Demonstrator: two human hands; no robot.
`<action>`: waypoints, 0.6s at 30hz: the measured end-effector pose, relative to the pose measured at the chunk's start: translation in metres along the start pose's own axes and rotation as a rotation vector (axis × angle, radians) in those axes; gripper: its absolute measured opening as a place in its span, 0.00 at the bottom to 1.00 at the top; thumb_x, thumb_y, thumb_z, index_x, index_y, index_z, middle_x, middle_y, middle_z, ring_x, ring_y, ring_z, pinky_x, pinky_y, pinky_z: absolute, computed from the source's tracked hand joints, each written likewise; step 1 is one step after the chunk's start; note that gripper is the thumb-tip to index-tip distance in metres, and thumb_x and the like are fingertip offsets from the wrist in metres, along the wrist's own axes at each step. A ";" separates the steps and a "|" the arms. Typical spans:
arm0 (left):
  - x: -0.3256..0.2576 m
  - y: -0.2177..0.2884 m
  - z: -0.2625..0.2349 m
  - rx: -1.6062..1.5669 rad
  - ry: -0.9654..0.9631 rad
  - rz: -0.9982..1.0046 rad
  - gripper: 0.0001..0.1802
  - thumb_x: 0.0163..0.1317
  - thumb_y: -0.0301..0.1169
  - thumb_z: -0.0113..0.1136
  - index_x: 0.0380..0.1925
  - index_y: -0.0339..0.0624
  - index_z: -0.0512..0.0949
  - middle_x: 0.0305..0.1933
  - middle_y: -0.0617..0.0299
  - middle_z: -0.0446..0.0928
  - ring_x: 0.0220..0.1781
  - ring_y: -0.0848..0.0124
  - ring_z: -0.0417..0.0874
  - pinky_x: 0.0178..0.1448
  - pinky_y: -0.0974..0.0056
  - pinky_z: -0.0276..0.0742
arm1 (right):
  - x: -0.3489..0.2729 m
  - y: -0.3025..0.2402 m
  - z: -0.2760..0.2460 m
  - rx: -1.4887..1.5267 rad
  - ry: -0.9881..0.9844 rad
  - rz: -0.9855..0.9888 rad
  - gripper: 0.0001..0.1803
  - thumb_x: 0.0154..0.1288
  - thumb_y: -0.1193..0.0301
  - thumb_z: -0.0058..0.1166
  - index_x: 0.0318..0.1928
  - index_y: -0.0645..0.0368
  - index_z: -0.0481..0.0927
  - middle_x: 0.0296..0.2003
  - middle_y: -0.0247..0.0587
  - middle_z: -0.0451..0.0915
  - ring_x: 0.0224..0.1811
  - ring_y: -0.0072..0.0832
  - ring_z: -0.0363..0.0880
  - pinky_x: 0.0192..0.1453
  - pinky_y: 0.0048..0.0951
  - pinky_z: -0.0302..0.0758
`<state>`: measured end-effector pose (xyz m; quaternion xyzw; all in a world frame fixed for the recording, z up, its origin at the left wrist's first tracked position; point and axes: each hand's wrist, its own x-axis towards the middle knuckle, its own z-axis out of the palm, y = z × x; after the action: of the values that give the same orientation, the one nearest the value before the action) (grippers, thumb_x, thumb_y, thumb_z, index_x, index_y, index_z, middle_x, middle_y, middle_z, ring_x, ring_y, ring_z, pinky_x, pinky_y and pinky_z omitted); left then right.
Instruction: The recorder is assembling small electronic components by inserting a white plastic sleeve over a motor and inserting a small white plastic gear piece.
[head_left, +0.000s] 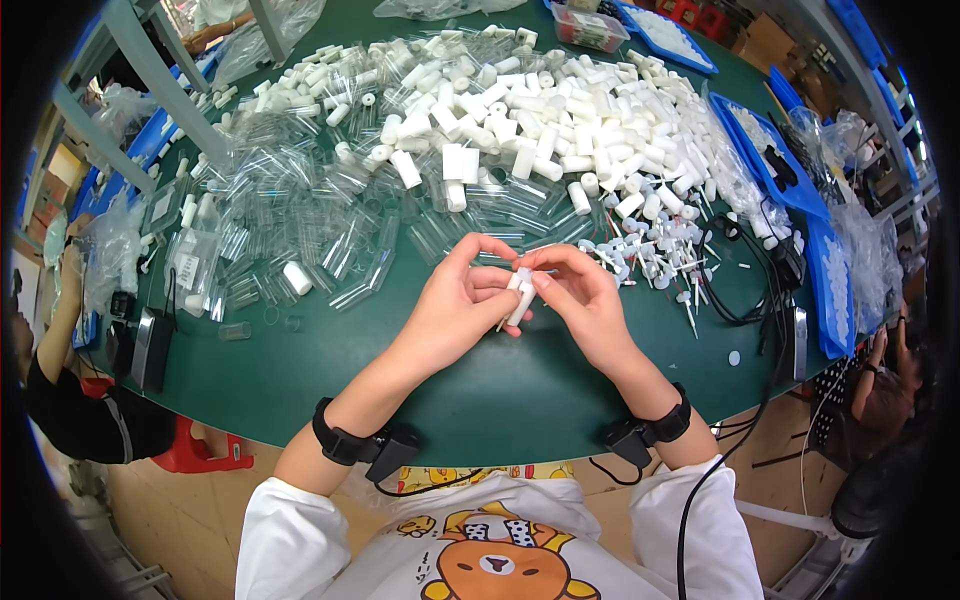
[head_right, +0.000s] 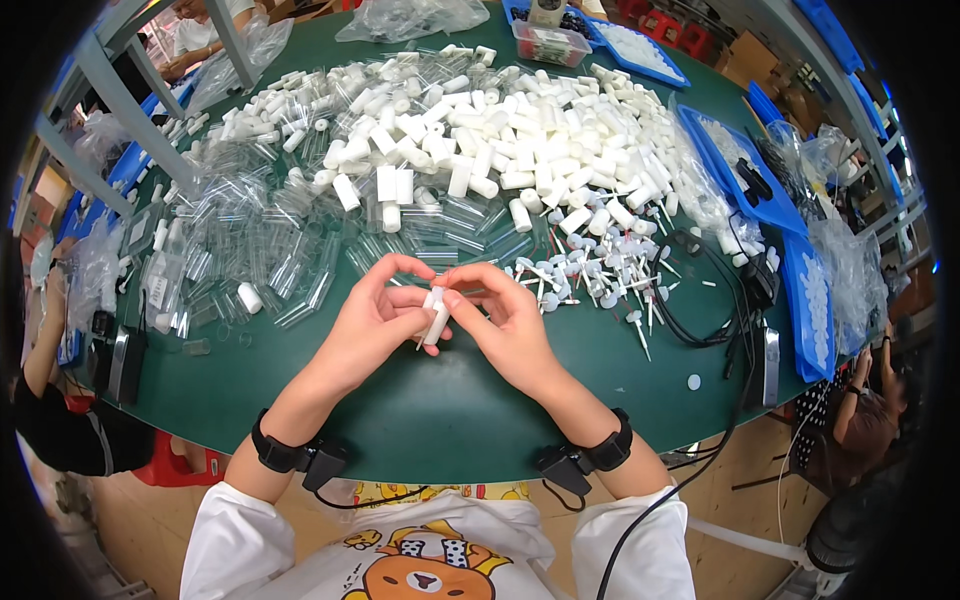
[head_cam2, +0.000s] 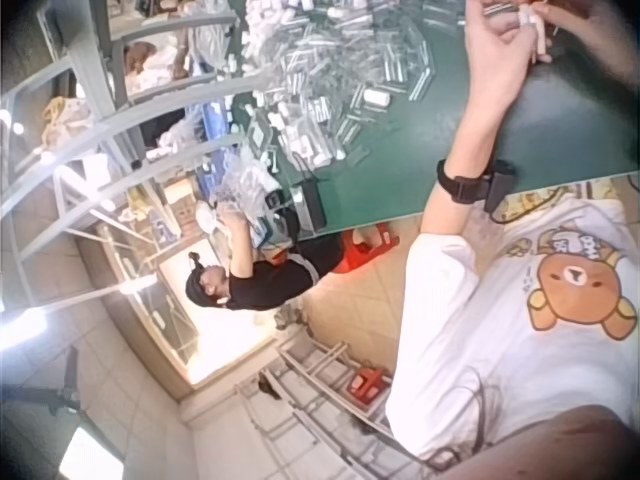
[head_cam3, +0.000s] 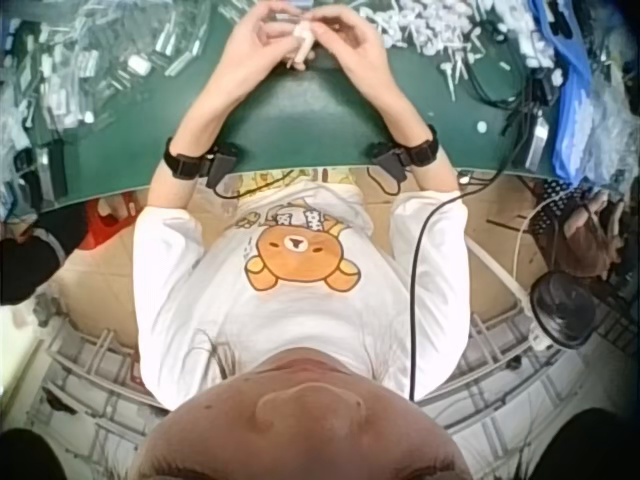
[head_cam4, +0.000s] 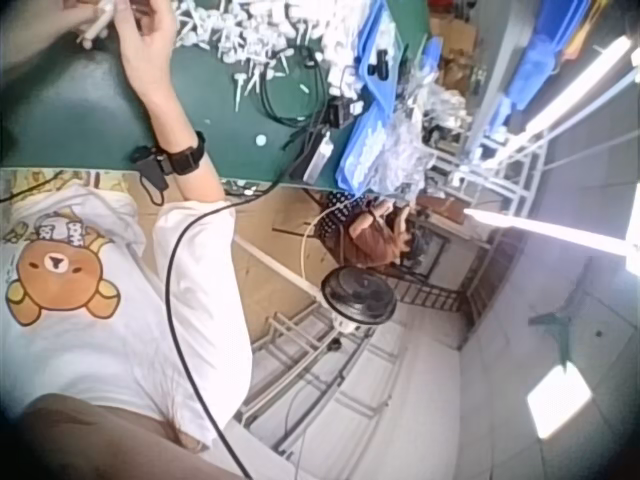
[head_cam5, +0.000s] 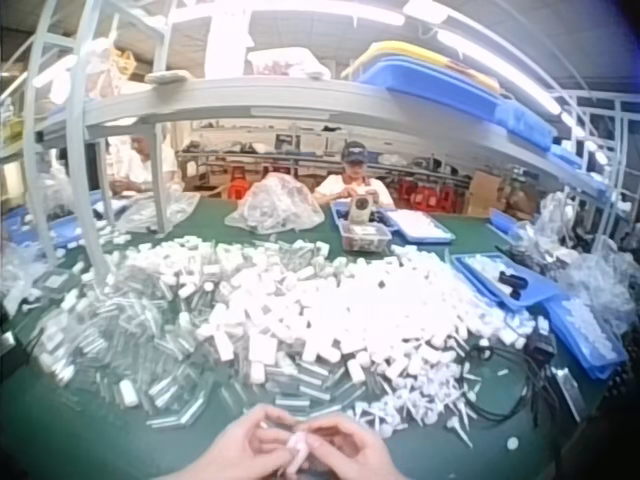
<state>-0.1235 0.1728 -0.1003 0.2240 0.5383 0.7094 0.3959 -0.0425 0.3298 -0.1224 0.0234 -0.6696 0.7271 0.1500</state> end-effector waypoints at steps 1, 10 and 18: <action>0.000 0.000 -0.001 -0.020 -0.007 0.000 0.17 0.59 0.21 0.53 0.48 0.36 0.63 0.40 0.50 0.78 0.38 0.69 0.82 0.38 0.68 0.80 | 0.000 -0.002 0.000 0.021 -0.004 0.020 0.08 0.65 0.77 0.51 0.44 0.64 0.75 0.44 0.39 0.75 0.46 0.23 0.75 0.49 0.26 0.73; 0.001 -0.003 0.001 0.099 0.014 0.095 0.11 0.59 0.22 0.57 0.39 0.37 0.66 0.41 0.53 0.77 0.42 0.70 0.81 0.44 0.68 0.79 | 0.001 -0.005 -0.004 0.081 0.059 0.056 0.11 0.64 0.78 0.52 0.47 0.65 0.74 0.45 0.40 0.76 0.47 0.24 0.75 0.51 0.26 0.73; 0.001 0.001 -0.004 0.012 -0.062 0.060 0.09 0.59 0.23 0.58 0.37 0.37 0.69 0.42 0.56 0.77 0.42 0.72 0.80 0.47 0.69 0.76 | 0.000 -0.010 -0.001 0.147 -0.100 0.215 0.15 0.61 0.77 0.56 0.48 0.67 0.74 0.47 0.39 0.75 0.42 0.22 0.76 0.50 0.25 0.73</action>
<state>-0.1274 0.1706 -0.1005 0.2644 0.5232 0.7102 0.3898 -0.0396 0.3312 -0.1128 -0.0015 -0.6197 0.7840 0.0356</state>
